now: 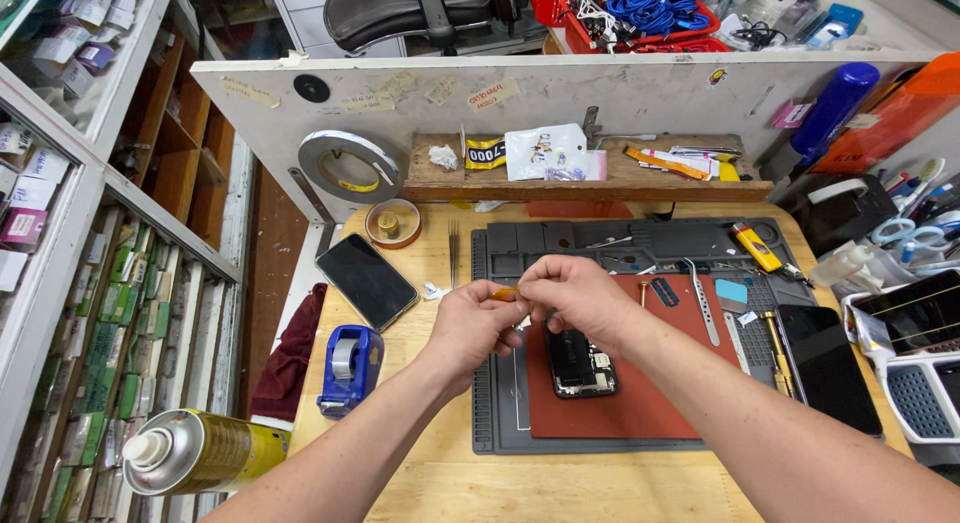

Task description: The person works on a disassembled smartphone, using a screwdriver to remove screws and tweezers to handle small components. They apply adhesive tape to internal parts and reposition the battery and logic board. The device remains open on the workbench throughout the clip.

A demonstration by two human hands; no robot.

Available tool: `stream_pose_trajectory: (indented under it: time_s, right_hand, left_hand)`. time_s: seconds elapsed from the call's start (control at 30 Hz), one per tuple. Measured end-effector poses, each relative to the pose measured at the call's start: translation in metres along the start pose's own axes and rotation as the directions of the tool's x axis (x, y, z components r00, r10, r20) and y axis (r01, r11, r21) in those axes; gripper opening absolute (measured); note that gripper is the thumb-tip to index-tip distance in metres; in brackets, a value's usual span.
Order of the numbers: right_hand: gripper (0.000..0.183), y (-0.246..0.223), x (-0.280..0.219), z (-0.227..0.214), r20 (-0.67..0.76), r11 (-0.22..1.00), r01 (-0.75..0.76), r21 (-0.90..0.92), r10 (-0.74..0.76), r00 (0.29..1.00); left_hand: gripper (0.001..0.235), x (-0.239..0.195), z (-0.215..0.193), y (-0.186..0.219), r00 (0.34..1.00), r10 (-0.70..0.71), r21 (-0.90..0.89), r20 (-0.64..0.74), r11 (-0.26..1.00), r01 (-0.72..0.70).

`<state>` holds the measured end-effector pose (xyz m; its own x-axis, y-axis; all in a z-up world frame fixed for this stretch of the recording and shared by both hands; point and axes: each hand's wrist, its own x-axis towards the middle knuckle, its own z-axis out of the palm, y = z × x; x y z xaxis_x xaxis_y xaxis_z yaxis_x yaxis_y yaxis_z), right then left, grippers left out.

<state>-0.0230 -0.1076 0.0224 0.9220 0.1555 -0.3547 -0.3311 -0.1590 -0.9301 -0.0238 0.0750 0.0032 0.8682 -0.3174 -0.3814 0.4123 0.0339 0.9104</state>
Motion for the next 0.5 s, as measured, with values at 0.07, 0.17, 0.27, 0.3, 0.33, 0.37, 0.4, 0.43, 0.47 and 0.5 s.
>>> stream_pose_trajectory:
  time_s: [0.07,0.17,0.27,0.3,0.33,0.37,0.4,0.43,0.47,0.5]
  right_hand:
    - [0.029,-0.003,-0.006,0.004,-0.004,0.999,0.018,-0.042,-0.018,1.000]
    - [0.056,-0.012,-0.014,0.007,-0.012,0.987,0.108,-0.120,-0.111,0.994]
    - [0.069,-0.019,-0.021,0.011,-0.008,0.933,0.220,-0.285,-0.232,0.973]
    - [0.069,-0.021,-0.022,0.011,0.001,0.901,0.254,-0.352,-0.271,0.963]
    - [0.068,-0.023,-0.023,0.011,-0.002,0.889,0.241,-0.390,-0.263,0.965]
    - [0.067,-0.024,-0.025,0.011,-0.006,0.876,0.227,-0.426,-0.254,0.967]
    - [0.065,-0.024,-0.026,0.010,-0.010,0.861,0.213,-0.461,-0.245,0.970]
    - [0.065,-0.024,-0.028,0.009,-0.012,0.860,0.209,-0.465,-0.243,0.970]
    - [0.064,-0.024,-0.029,0.009,-0.014,0.859,0.206,-0.469,-0.241,0.970]
    - [0.064,-0.023,-0.030,0.008,-0.015,0.857,0.204,-0.474,-0.240,0.971]
  left_hand:
    - [0.023,0.002,0.000,-0.003,0.998,-0.016,-0.012,-0.054,1.000,0.016]
    - [0.017,0.007,0.001,-0.001,0.990,-0.091,-0.081,-0.112,0.993,0.082]
    - [0.016,0.009,0.001,0.002,0.980,-0.182,-0.202,-0.081,0.966,0.163]
    - [0.016,0.009,0.002,0.003,0.978,-0.195,-0.217,-0.068,0.960,0.176]
    - [0.016,0.009,0.002,0.005,0.976,-0.208,-0.233,-0.056,0.954,0.190]
    - [0.016,0.008,0.002,0.006,0.977,-0.207,-0.216,-0.050,0.958,0.192]
    - [0.016,0.007,0.002,0.008,0.978,-0.205,-0.198,-0.045,0.961,0.193]
    - [0.017,0.006,0.002,0.009,0.978,-0.205,-0.181,-0.038,0.964,0.195]
    - [0.019,0.004,0.003,0.010,0.979,-0.204,-0.195,-0.004,0.960,0.199]
    - [0.021,0.002,0.004,0.010,0.979,-0.201,-0.209,0.028,0.957,0.202]
